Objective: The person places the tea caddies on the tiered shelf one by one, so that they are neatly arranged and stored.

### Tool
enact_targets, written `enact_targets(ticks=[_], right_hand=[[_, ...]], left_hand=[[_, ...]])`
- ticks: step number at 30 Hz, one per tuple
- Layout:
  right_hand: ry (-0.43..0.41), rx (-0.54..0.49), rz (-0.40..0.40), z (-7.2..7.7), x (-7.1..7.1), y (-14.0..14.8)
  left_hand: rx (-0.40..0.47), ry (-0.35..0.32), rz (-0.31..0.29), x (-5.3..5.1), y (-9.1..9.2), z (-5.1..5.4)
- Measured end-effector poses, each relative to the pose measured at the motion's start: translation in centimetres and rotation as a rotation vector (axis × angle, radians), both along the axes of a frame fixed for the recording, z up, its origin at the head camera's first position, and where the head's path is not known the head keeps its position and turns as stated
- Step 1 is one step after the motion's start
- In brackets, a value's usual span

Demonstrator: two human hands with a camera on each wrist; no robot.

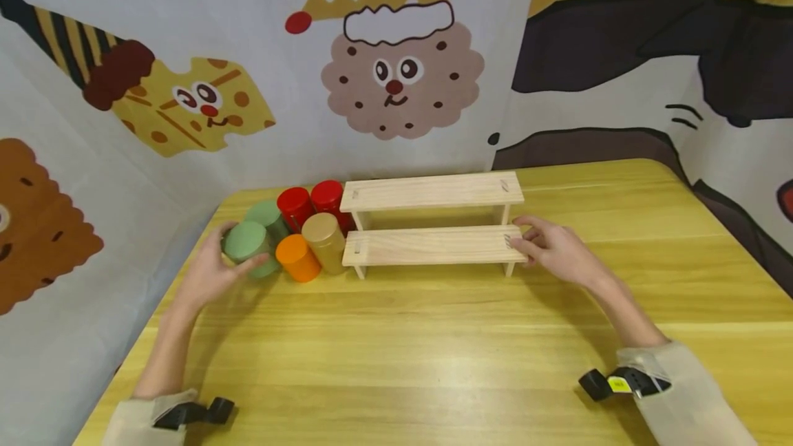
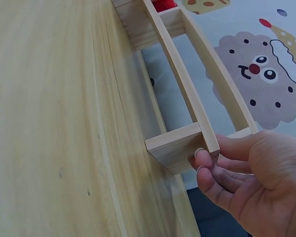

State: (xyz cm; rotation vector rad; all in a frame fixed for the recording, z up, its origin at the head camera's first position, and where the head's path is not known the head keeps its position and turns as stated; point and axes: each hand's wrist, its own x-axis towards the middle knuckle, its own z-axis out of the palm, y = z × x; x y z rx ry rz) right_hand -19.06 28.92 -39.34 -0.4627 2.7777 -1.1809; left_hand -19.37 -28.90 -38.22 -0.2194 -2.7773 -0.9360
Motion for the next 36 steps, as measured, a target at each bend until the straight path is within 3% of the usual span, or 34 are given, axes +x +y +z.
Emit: enact_targets(ticks=[10, 17, 24, 36], right_hand=[[0.007, -0.001, 0.002, 0.1, 0.0, 0.0], [0.004, -0.007, 0.003, 0.1, 0.0, -0.1], [0.009, 0.007, 0.003, 0.1, 0.0, -0.1], [-0.003, -0.006, -0.001, 0.1, 0.1, -0.2]], left_hand=[[0.032, 0.078, 0.014, 0.4, 0.2, 1.3], [0.003, 0.198, 0.028, 0.8, 0.6, 2.1], [-0.022, 0.271, 0.050, 1.1, 1.0, 2.6], [0.024, 0.326, 0.017, 1.8, 3.9, 4.4]])
